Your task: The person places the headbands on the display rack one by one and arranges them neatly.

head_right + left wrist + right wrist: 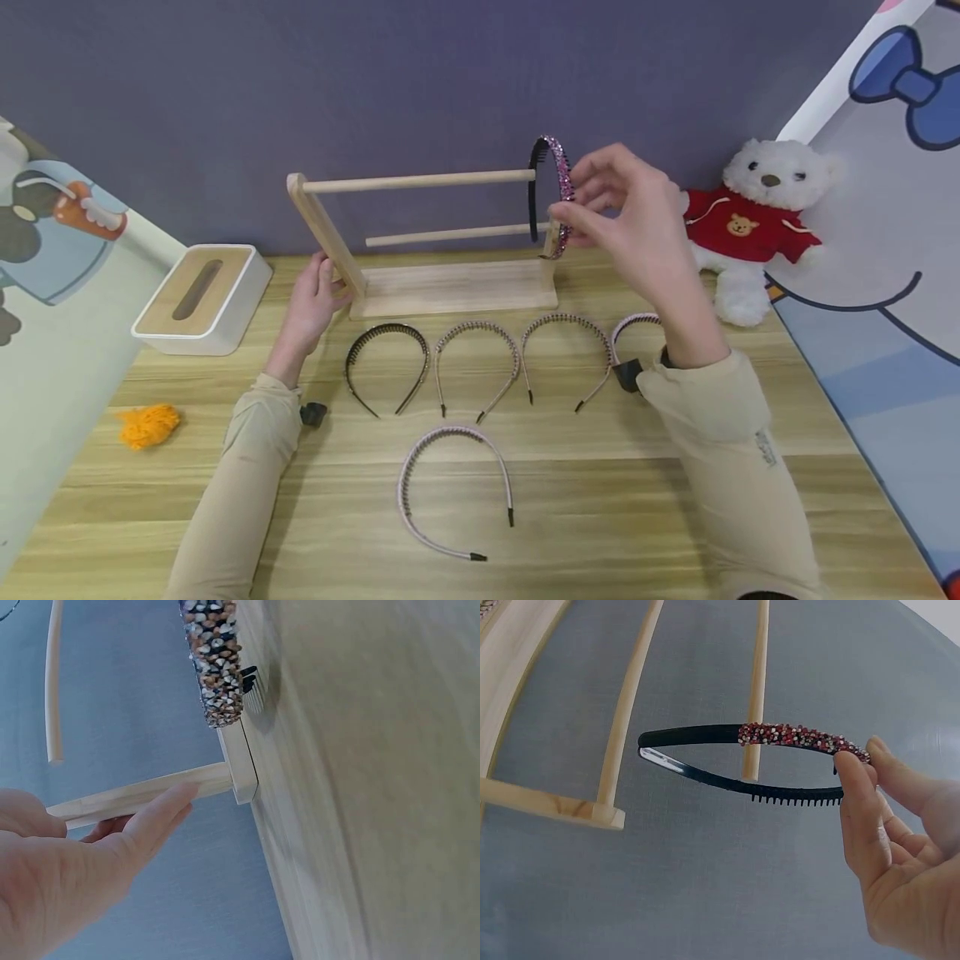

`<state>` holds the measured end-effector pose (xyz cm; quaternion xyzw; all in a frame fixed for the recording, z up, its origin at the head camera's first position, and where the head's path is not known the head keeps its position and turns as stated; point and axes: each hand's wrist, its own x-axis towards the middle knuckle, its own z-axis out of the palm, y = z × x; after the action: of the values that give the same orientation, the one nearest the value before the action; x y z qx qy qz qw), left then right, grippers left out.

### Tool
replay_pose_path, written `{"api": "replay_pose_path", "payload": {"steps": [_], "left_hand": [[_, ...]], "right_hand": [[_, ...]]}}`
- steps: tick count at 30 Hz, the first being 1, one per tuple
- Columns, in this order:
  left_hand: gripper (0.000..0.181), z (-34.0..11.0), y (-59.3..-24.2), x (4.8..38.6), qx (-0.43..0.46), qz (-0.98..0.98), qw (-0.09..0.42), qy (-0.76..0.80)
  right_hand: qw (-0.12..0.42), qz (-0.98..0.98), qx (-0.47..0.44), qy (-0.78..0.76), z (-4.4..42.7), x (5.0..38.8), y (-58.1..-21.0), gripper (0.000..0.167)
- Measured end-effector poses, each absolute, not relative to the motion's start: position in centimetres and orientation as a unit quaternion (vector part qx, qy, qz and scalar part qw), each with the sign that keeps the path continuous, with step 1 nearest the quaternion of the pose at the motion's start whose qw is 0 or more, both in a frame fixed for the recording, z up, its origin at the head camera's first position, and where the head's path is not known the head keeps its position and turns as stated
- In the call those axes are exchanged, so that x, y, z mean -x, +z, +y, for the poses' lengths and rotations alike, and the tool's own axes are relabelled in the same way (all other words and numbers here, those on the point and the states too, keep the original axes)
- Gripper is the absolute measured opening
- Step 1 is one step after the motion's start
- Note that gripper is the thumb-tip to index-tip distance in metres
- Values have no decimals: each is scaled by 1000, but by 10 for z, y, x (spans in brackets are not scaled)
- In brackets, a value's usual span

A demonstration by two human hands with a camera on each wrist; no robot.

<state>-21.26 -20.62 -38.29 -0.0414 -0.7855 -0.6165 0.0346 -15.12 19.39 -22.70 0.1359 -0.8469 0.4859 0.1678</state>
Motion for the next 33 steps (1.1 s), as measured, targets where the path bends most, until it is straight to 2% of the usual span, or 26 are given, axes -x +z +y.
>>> {"api": "replay_pose_path", "payload": {"steps": [33], "left_hand": [[52,-206,-381,211,41,-807,32,-588]], "right_hand": [[98,-824,-177,530,113,186,-225,30]]}}
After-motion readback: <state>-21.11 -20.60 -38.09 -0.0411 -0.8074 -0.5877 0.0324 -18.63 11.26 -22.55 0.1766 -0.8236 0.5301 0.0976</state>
